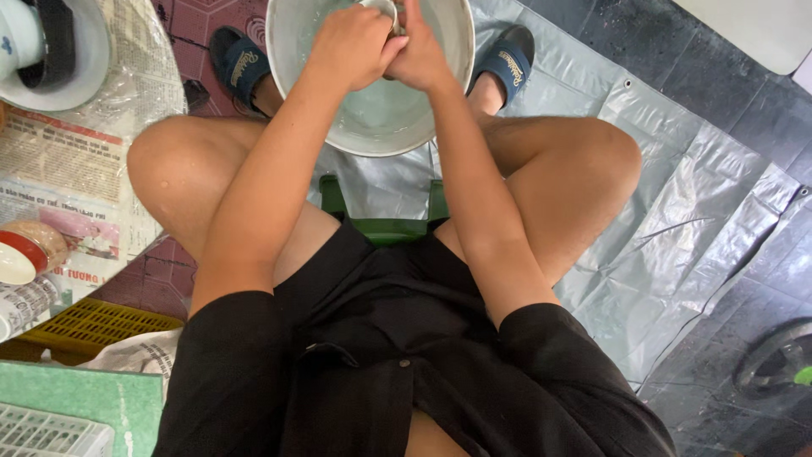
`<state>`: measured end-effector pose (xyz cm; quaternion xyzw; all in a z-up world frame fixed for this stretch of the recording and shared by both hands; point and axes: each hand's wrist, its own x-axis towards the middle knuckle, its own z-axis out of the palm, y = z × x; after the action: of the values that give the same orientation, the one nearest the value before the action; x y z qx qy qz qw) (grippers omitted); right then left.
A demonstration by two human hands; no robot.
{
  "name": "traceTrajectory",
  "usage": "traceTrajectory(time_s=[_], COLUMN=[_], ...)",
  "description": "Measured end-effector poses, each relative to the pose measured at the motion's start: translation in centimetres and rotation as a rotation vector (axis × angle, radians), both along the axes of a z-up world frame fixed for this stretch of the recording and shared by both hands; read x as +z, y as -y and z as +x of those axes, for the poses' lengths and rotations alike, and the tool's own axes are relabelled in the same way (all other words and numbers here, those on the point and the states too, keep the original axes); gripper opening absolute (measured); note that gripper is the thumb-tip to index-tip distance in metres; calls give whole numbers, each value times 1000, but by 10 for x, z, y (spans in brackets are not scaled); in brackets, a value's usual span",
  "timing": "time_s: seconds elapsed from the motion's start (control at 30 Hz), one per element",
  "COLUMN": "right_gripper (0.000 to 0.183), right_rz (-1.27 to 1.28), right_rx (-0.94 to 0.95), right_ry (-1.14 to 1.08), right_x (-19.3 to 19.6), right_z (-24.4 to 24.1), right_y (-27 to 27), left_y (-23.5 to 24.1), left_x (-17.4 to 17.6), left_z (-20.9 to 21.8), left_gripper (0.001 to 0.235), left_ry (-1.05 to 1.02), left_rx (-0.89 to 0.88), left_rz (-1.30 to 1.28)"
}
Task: The person sits on a small stool and washes various ceramic dishes, including bowls and cups, by hand in a white bucket filled with water. They scrub each item individually and place the cleaned pieces onto a nearby surface covered with newspaper.
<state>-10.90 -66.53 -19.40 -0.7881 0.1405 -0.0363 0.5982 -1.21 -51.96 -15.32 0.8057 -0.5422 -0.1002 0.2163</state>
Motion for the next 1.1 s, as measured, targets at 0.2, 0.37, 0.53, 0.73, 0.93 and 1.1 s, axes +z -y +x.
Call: traceTrajectory(time_s=[0.2, 0.37, 0.53, 0.73, 0.93, 1.1], right_gripper=[88, 73, 73, 77, 70, 73], right_rz=[-119, -276, -178, -277, -12, 8], right_rx=[15, 139, 117, 29, -79, -133], right_ry=[-504, -586, -860, -479, -686, -680], right_x=[58, 41, 30, -54, -98, -66], right_z=[8, 14, 33, 46, 47, 41], right_y=[17, 38, 48, 30, 8, -21], left_y=[-18, -23, -16, -17, -29, -30], left_x=[22, 20, 19, 22, 34, 44], left_z=[15, 21, 15, 13, 11, 7], left_gripper=[20, 20, 27, 25, 24, 29], left_ry=[69, 1, 3, -65, -17, 9], left_rx=[184, 245, 275, 298, 310, 319], left_rz=[-102, -9, -73, -16, 32, -150])
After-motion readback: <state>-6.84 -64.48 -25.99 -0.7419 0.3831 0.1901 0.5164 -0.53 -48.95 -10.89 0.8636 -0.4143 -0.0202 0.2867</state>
